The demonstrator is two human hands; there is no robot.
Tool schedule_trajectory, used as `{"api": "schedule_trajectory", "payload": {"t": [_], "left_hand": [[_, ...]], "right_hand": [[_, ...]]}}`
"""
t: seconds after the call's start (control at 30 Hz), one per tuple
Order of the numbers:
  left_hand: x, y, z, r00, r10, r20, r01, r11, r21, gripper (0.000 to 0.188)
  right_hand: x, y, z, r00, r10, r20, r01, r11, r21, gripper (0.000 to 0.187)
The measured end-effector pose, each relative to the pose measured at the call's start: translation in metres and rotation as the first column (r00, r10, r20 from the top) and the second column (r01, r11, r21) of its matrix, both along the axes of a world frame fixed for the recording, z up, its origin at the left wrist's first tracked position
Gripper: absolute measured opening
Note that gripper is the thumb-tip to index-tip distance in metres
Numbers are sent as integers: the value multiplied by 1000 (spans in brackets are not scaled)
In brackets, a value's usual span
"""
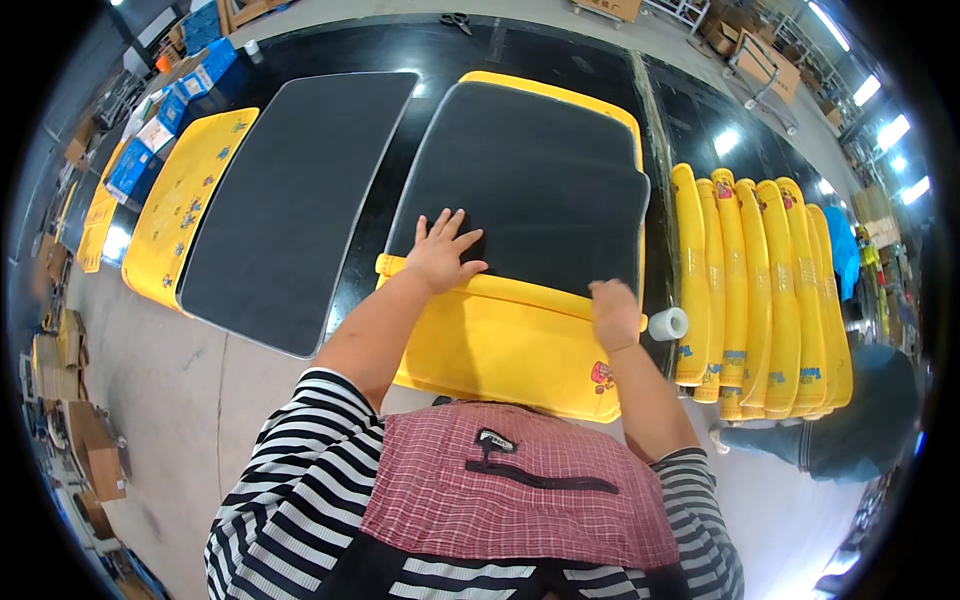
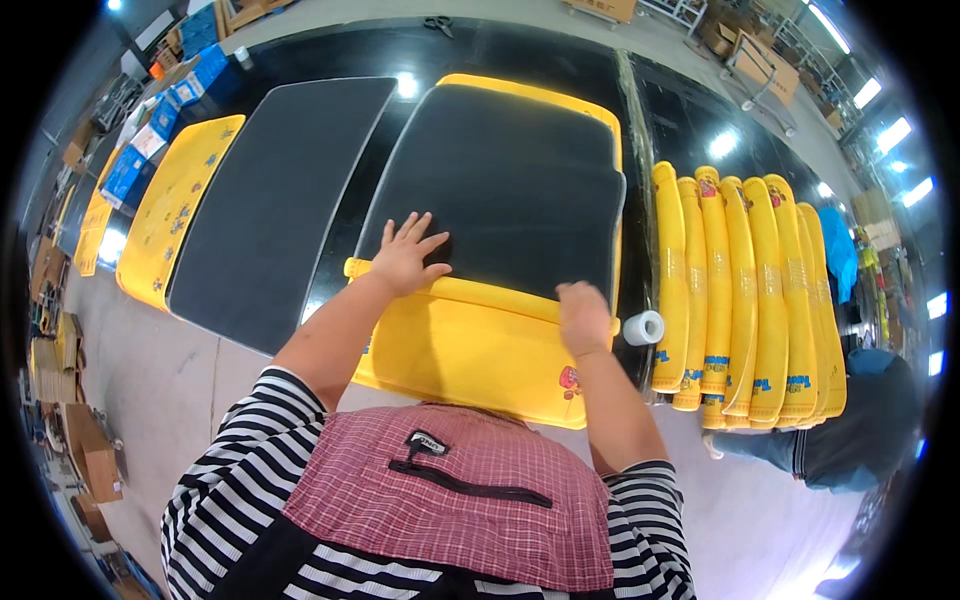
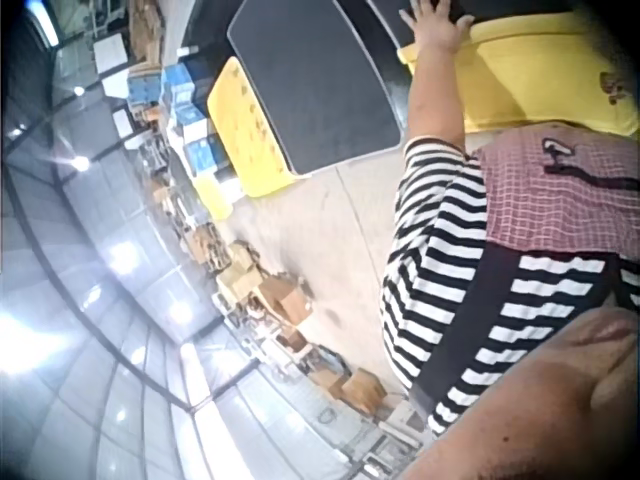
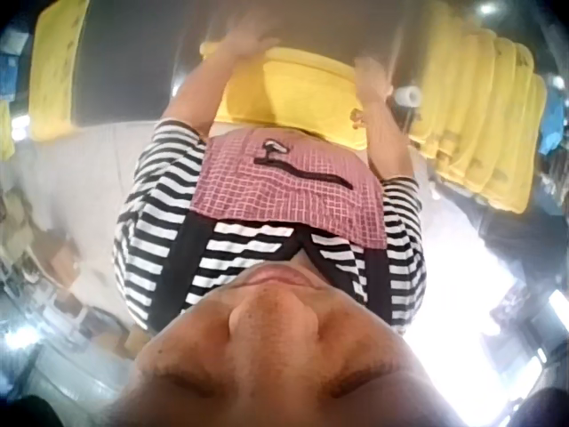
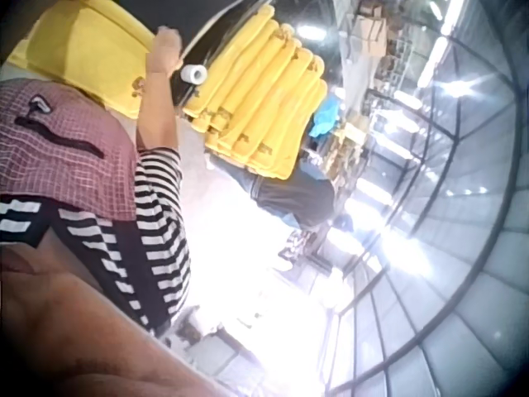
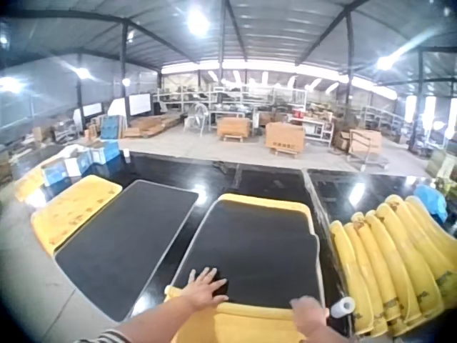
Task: The person places a black mat onto a yellow tray, folds the tray's edges over the mat, and wraps the assembly with clear plastic film. The person repeats this process for multiple trays, stacking the finished units on the right.
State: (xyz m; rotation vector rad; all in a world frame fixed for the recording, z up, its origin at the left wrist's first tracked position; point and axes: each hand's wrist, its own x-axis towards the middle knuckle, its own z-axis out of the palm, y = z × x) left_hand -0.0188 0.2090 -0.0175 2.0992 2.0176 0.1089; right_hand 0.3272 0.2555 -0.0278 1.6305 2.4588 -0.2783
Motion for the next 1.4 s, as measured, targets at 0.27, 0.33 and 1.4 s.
{"api": "schedule_trajectory", "payload": {"t": [0.27, 0.33, 1.4], "left_hand": [[1, 6, -16, 991, 24, 132, -39, 993, 110, 43], [9, -2, -26, 979, 62, 193, -85, 990, 113, 36], [16, -142, 15, 907, -395, 146, 368, 912, 180, 53]], "right_hand": [[1, -75, -25, 945, 50, -323, 17, 979, 204, 83], [-6, -62, -21, 957, 45, -288, 24, 972, 232, 84], [34, -122, 14, 806, 339, -485, -317, 939, 130, 66]]}}
